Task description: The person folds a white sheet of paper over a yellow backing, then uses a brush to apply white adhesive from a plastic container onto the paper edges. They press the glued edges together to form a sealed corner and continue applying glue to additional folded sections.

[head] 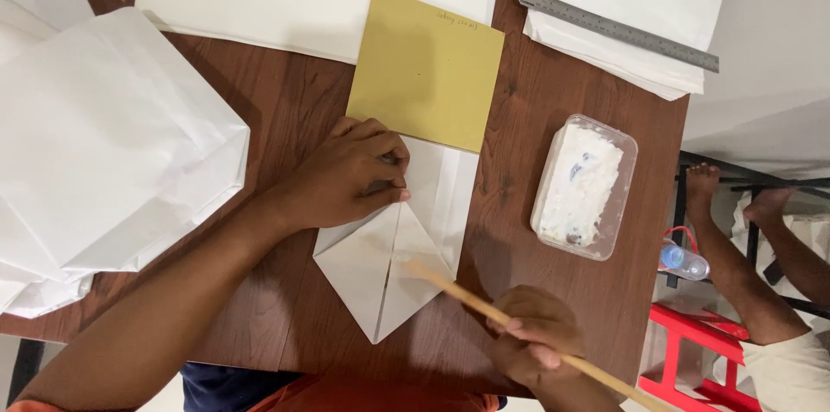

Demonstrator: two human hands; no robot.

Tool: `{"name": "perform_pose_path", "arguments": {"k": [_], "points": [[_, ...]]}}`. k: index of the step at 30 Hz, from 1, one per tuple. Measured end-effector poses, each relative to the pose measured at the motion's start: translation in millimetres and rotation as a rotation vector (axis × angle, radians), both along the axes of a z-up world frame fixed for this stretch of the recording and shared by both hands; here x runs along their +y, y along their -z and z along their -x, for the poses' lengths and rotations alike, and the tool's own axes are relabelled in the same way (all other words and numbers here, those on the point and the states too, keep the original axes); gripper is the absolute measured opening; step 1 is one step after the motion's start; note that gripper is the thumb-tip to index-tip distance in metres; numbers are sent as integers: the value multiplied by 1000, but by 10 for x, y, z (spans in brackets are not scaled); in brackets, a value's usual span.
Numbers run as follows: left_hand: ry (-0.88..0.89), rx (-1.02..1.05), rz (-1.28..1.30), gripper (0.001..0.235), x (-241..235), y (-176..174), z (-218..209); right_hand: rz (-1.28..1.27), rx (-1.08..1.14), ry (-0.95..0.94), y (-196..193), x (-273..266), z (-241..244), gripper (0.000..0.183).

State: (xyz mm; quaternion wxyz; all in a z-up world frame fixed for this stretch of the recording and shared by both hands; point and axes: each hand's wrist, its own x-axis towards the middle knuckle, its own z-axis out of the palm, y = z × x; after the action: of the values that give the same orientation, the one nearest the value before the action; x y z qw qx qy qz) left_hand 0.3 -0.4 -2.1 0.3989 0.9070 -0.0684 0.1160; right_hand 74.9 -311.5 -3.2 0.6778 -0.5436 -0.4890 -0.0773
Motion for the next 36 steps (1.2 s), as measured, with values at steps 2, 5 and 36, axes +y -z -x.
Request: {"name": "perform_pose_path", "arguments": {"k": [2, 5, 36], "points": [[7, -16, -7, 22, 5, -6, -3, 133, -125, -57, 1, -115, -132, 32], [10, -31, -16, 23, 8, -3, -4, 78, -172, 79, 50, -74, -165, 35], [150, 145, -57, 27, 85, -499, 149, 251, 963, 673, -236, -331, -1654, 40]]}}
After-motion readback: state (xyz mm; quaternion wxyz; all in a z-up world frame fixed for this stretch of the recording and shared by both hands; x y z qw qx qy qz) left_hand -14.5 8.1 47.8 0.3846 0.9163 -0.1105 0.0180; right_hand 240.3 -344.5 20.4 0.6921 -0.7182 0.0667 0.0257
